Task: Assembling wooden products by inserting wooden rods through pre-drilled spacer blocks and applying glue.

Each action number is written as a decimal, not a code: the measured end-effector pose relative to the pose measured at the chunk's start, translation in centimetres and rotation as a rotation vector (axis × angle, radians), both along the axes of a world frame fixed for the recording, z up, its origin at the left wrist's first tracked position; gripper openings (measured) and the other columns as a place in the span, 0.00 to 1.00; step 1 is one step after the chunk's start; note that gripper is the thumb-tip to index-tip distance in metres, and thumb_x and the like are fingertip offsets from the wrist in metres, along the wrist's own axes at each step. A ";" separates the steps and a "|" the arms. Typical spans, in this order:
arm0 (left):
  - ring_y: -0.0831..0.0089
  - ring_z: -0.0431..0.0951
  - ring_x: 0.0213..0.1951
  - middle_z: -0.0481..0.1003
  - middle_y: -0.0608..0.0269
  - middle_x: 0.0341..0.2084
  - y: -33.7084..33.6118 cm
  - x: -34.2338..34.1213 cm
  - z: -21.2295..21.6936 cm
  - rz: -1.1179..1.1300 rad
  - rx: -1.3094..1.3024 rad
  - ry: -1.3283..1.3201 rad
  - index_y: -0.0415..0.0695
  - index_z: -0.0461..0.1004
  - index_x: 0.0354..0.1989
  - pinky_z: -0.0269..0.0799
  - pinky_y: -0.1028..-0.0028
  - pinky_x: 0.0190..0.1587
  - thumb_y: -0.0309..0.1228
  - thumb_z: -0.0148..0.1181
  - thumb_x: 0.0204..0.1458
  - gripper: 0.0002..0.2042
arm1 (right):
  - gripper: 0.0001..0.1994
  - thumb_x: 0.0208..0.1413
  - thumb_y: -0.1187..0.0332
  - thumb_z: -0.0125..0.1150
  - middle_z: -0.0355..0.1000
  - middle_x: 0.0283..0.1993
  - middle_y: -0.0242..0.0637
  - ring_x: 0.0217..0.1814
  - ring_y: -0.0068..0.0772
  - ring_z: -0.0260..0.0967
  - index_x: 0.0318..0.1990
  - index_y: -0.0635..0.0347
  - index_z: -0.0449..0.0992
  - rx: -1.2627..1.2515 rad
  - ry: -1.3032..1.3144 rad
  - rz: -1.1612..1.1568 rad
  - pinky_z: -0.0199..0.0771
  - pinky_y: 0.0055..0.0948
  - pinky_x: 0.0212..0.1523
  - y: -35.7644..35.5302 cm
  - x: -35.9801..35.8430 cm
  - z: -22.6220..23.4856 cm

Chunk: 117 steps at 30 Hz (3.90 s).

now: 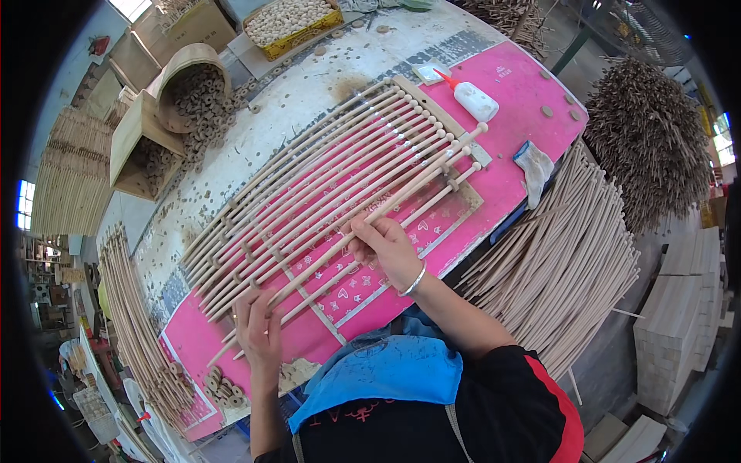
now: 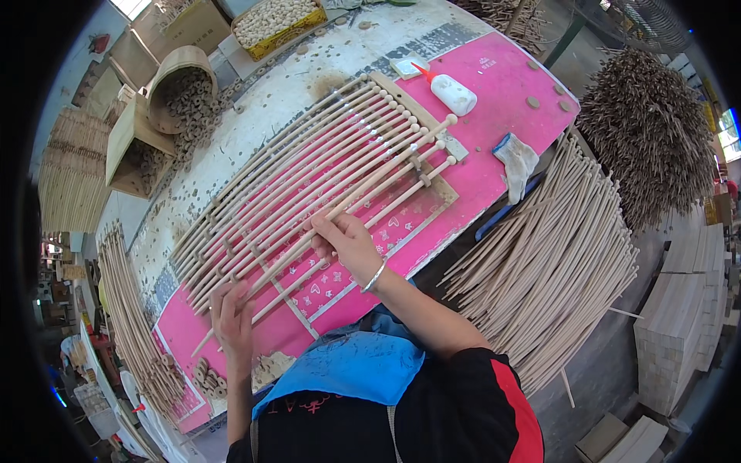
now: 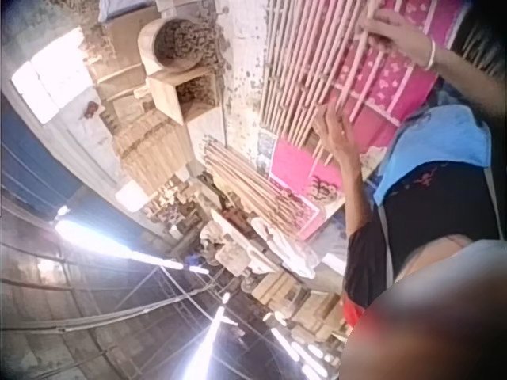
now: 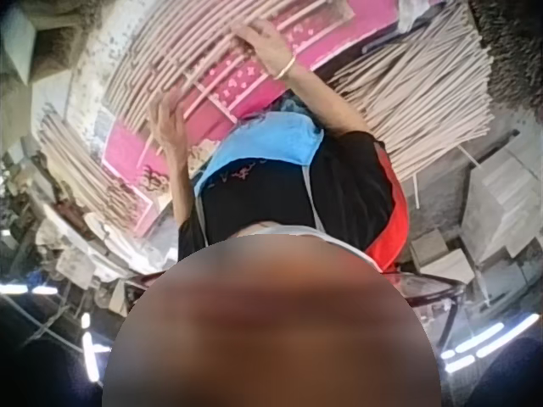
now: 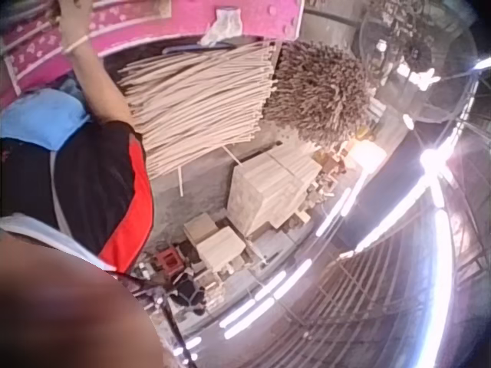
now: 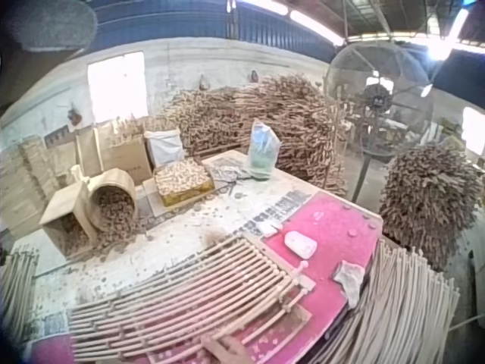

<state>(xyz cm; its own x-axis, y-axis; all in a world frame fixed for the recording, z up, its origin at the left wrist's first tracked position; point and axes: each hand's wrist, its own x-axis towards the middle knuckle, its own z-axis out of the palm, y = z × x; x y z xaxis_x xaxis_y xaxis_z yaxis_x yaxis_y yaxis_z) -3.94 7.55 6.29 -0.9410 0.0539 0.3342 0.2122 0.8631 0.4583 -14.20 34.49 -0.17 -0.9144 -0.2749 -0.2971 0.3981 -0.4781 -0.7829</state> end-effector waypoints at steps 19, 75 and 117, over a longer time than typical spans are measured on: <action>0.78 0.70 0.30 0.77 0.65 0.29 4.1 0.1 -0.3 -0.013 0.543 -0.475 0.46 0.57 0.83 0.69 0.76 0.37 0.20 0.62 0.64 0.38 | 0.16 0.69 0.72 0.68 0.81 0.47 0.35 0.45 0.22 0.81 0.62 0.62 0.80 -0.047 0.143 0.409 0.83 0.24 0.47 -2.8 3.7 -0.4; 0.68 0.79 0.38 0.76 0.60 0.40 8.5 -5.8 -6.6 -0.101 0.373 -0.166 0.41 0.85 0.51 0.77 0.70 0.39 0.18 0.68 0.61 0.11 | 0.14 0.57 0.73 0.67 0.70 0.38 0.34 0.44 0.38 0.77 0.50 0.47 0.84 1.501 0.888 -0.229 0.81 0.39 0.40 12.1 -0.8 -3.5; 0.61 0.76 0.46 0.76 0.63 0.46 9.9 -4.5 -6.6 -0.348 -0.200 -0.088 0.50 0.83 0.63 0.71 0.58 0.51 0.31 0.73 0.55 0.24 | 0.17 0.56 0.71 0.72 0.73 0.39 0.36 0.43 0.41 0.77 0.54 0.46 0.83 1.462 0.636 -0.411 0.79 0.40 0.41 17.3 -0.5 -2.7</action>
